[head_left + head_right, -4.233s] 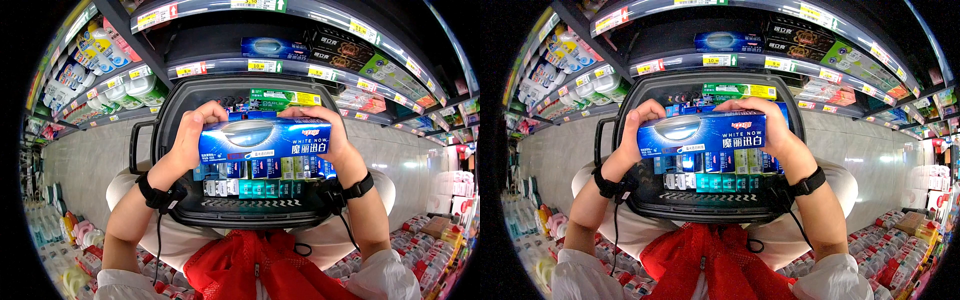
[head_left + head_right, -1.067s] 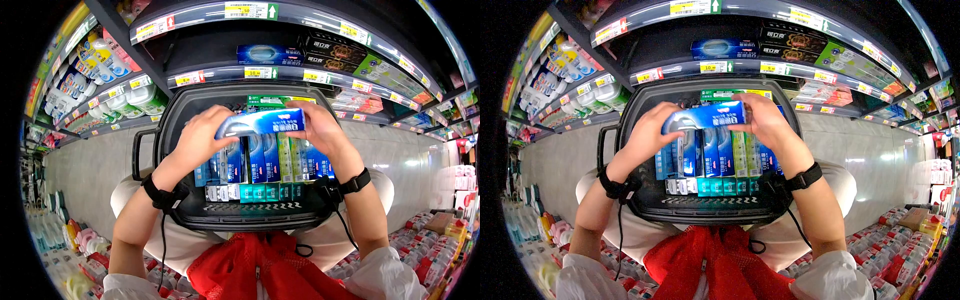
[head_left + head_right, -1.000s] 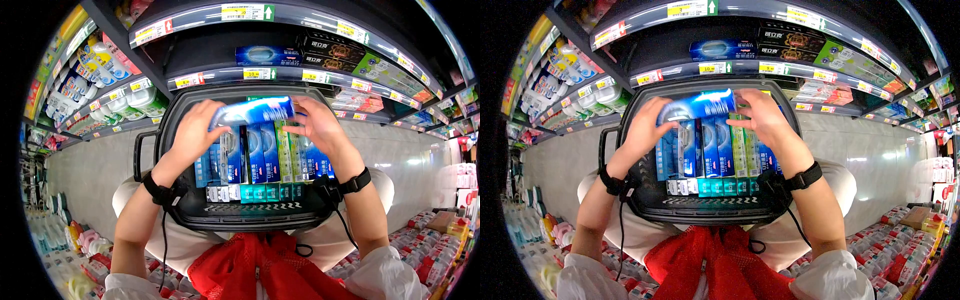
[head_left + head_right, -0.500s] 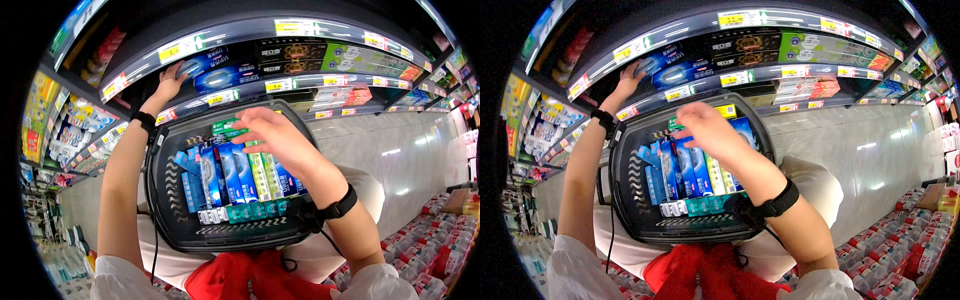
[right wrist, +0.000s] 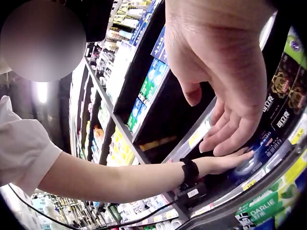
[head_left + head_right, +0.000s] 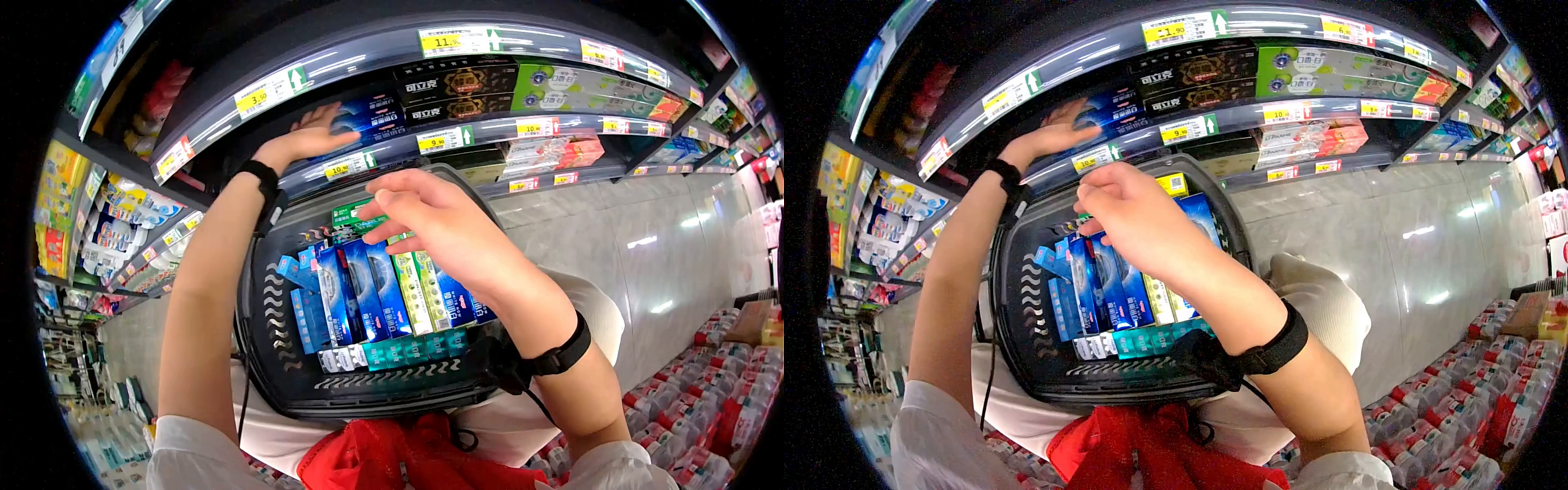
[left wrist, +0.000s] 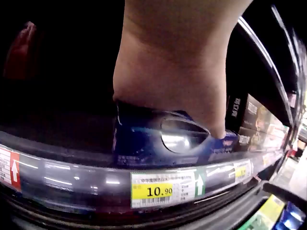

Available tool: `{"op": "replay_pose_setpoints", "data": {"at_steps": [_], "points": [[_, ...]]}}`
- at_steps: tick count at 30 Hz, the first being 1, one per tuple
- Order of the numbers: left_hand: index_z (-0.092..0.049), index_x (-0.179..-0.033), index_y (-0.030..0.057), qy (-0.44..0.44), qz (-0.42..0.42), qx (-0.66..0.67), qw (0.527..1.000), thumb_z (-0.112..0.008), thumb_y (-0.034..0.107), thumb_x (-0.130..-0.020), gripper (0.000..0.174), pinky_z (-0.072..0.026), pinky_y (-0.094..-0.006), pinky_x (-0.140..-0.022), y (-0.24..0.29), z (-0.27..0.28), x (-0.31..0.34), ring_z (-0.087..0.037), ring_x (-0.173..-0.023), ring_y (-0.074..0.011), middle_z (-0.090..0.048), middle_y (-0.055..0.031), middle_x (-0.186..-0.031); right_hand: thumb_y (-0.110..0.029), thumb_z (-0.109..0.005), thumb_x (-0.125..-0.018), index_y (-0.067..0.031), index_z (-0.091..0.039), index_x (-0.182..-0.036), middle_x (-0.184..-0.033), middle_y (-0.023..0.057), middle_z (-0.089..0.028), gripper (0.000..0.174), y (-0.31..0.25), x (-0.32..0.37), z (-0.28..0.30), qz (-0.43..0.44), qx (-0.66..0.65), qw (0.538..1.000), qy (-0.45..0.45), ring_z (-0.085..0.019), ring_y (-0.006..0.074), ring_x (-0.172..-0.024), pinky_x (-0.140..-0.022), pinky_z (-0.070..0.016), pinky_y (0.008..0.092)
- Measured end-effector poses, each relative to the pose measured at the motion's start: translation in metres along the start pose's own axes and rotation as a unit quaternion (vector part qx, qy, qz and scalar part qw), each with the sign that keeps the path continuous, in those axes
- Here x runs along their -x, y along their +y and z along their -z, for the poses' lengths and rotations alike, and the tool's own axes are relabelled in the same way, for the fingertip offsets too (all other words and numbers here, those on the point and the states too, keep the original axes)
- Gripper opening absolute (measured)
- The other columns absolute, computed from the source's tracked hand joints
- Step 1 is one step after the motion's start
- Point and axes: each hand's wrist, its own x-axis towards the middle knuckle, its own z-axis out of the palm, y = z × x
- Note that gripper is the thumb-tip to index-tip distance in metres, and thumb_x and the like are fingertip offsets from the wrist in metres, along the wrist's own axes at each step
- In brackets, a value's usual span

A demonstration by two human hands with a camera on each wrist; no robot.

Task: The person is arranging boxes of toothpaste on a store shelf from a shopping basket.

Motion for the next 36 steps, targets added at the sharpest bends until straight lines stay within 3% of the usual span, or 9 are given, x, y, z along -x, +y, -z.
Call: {"op": "replay_pose_setpoints", "data": {"at_steps": [3, 7, 10, 15, 22, 25, 31, 35, 36], "points": [[-0.015, -0.138, 0.0097, 0.096, -0.024, -0.068, 0.993, -0.049, 0.066, -0.070, 0.095, -0.0101, -0.0529, -0.103, 0.004, -0.026, -0.008, -0.013, -0.131, -0.0350, -0.016, -0.0160, -0.142, -0.029, -0.048, -0.088, -0.0016, -0.047, -0.113, -0.102, 0.0102, -0.058, 0.037, 0.001, 0.001, -0.003, -0.007, 0.002, 1.000, -0.002, -0.057, 0.0187, -0.091, -0.077, -0.0439, 0.0286], [-0.020, -0.137, 0.0096, 0.152, -0.017, -0.045, 0.987, -0.049, 0.063, -0.072, 0.089, -0.0122, -0.0568, -0.101, 0.007, -0.033, -0.010, -0.018, -0.129, -0.0324, -0.022, -0.0116, -0.140, -0.028, -0.048, -0.088, -0.0017, -0.048, -0.113, -0.101, 0.0113, -0.058, 0.036, 0.006, 0.001, -0.004, -0.016, 0.012, 1.000, -0.002, -0.058, 0.0181, -0.090, -0.077, -0.0445, 0.0282], [-0.022, -0.136, 0.0117, 0.173, -0.025, -0.043, 0.984, -0.048, 0.061, -0.074, 0.084, -0.0145, -0.0564, -0.101, 0.006, -0.037, -0.006, -0.023, -0.127, -0.0307, -0.025, -0.0098, -0.139, -0.026, -0.046, -0.088, -0.0018, -0.048, -0.112, -0.101, 0.0115, -0.058, 0.034, 0.008, 0.001, -0.008, -0.024, 0.029, 0.999, 0.018, -0.057, 0.0171, -0.089, -0.077, -0.0446, 0.0283], [-0.028, -0.134, 0.0222, 0.247, -0.130, -0.072, 0.957, -0.052, 0.050, -0.078, 0.067, -0.0218, -0.0502, -0.101, 0.003, -0.043, -0.006, -0.029, -0.124, -0.0291, -0.031, -0.0078, -0.136, -0.027, -0.043, -0.090, -0.0018, -0.047, -0.113, -0.102, 0.0120, -0.058, 0.034, 0.012, -0.004, -0.008, -0.041, 0.048, 0.998, 0.011, -0.057, 0.0176, -0.089, -0.077, -0.0448, 0.0284], [-0.030, -0.133, 0.0285, 0.234, -0.096, -0.061, 0.966, -0.053, 0.049, -0.078, 0.063, -0.0217, -0.0468, -0.101, -0.004, -0.039, -0.030, -0.026, -0.126, -0.0247, -0.029, -0.0034, -0.137, -0.029, -0.045, -0.090, -0.0011, -0.044, -0.114, -0.100, 0.0099, -0.057, 0.038, 0.011, -0.013, -0.009, -0.052, 0.044, 0.997, 0.023, -0.056, 0.0171, -0.088, -0.076, -0.0429, 0.0289], [-0.028, -0.134, 0.0300, 0.213, -0.088, -0.056, 0.972, -0.052, 0.050, -0.079, 0.063, -0.0199, -0.0474, -0.103, -0.005, -0.034, -0.040, -0.024, -0.128, -0.0244, -0.029, -0.0037, -0.137, -0.027, -0.043, -0.090, -0.0001, -0.046, -0.113, -0.102, 0.0130, -0.058, 0.035, 0.012, -0.015, -0.008, -0.064, 0.055, 0.996, 0.019, -0.058, 0.0191, -0.089, -0.077, -0.0452, 0.0283], [-0.023, -0.136, 0.0297, 0.167, -0.059, -0.066, 0.982, -0.048, 0.054, -0.080, 0.066, -0.0202, -0.0486, -0.104, -0.007, -0.025, -0.055, -0.024, -0.128, -0.0287, -0.028, -0.0096, -0.138, -0.025, -0.044, -0.090, 0.0008, -0.044, -0.114, -0.102, 0.0128, -0.057, 0.036, 0.010, -0.015, -0.001, -0.060, 0.048, 0.997, 0.014, -0.057, 0.0190, -0.089, -0.077, -0.0448, 0.0283], [-0.025, -0.135, 0.0255, 0.150, -0.064, -0.068, 0.984, -0.048, 0.054, -0.080, 0.066, -0.0221, -0.0500, -0.102, -0.011, -0.020, -0.062, -0.029, -0.126, -0.0278, -0.031, -0.0108, -0.136, -0.025, -0.044, -0.090, 0.0009, -0.044, -0.115, -0.102, 0.0129, -0.057, 0.036, 0.009, -0.017, 0.001, -0.063, 0.037, 0.997, 0.018, -0.057, 0.0191, -0.089, -0.077, -0.0445, 0.0282], [-0.028, -0.135, 0.0222, 0.173, -0.070, -0.079, 0.979, -0.049, 0.054, -0.080, 0.066, -0.0268, -0.0468, -0.101, -0.013, -0.022, -0.064, -0.034, -0.123, -0.0276, -0.036, -0.0121, -0.134, -0.025, -0.044, -0.090, 0.0009, -0.044, -0.115, -0.102, 0.0128, -0.057, 0.036, 0.009, -0.018, 0.001, -0.063, 0.039, 0.997, 0.018, -0.057, 0.0191, -0.089, -0.077, -0.0444, 0.0283]]}}
